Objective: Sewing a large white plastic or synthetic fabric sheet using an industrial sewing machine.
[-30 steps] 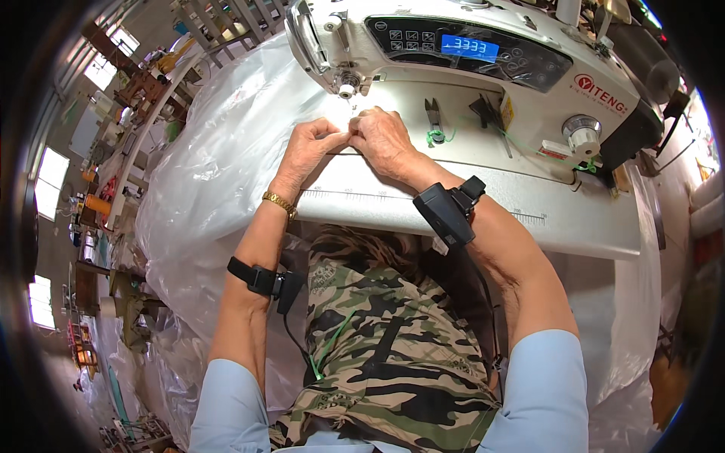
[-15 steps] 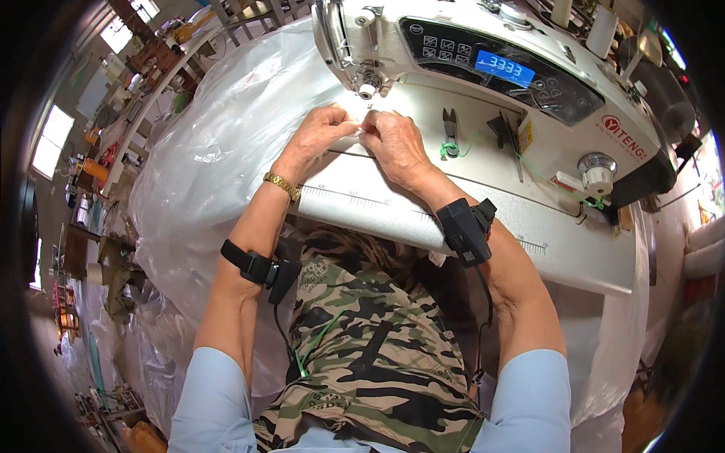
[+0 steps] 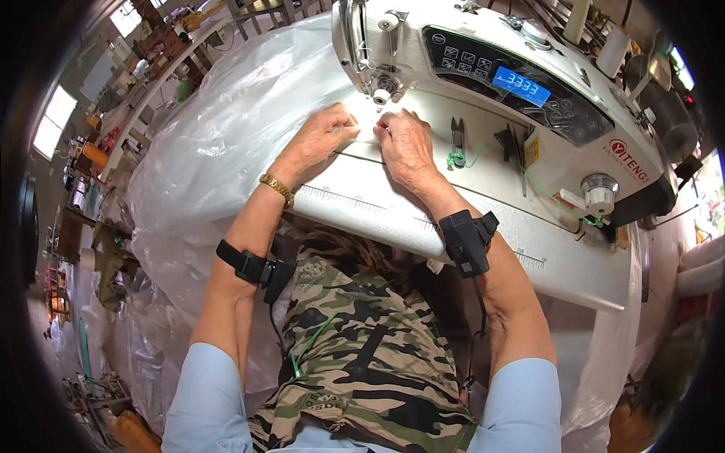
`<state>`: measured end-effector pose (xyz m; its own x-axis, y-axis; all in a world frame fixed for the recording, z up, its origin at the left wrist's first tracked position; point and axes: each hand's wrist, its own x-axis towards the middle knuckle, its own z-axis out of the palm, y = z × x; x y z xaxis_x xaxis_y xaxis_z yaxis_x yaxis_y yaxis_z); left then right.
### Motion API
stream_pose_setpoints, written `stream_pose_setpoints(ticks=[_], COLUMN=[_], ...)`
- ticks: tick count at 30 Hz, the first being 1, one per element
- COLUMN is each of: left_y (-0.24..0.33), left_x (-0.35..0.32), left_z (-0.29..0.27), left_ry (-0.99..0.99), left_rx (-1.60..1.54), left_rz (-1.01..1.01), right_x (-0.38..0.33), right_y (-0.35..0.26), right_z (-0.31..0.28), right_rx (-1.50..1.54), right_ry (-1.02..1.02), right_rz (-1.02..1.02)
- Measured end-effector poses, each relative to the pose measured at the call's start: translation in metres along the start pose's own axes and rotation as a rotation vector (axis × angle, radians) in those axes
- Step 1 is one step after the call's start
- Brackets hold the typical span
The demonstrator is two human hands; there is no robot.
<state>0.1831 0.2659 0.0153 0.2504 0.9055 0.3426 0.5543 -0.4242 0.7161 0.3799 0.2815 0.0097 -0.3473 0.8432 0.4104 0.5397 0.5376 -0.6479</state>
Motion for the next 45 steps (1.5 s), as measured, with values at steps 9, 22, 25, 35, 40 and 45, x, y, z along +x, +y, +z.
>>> stream_pose_setpoints(ticks=[9, 22, 25, 35, 40, 45], left_y=[-0.004, 0.000, -0.001, 0.004, 0.004, 0.004], left_x=[0.006, 0.001, -0.002, -0.008, -0.008, -0.007], left_z=[0.010, 0.023, 0.025, 0.020, 0.017, 0.014], left_ry=[0.064, 0.179, 0.205, 0.131, 0.086, 0.097], left_rx=[0.315, 0.212, 0.271, 0.530, 0.542, 0.579], left_rz=[0.069, 0.055, 0.082, 0.370, 0.391, 0.373], right_x=[0.002, -0.002, -0.005, -0.014, -0.013, -0.013], right_y=[0.001, 0.000, 0.001, 0.002, -0.001, -0.003], right_z=[0.001, 0.007, 0.005, -0.001, -0.002, 0.000], right_rx=[-0.170, -0.332, -0.395, -0.432, -0.453, -0.470], right_ry=[-0.063, 0.084, 0.074, 0.057, 0.027, 0.021], right_rz=[0.026, -0.253, -0.328, -0.367, -0.346, -0.339])
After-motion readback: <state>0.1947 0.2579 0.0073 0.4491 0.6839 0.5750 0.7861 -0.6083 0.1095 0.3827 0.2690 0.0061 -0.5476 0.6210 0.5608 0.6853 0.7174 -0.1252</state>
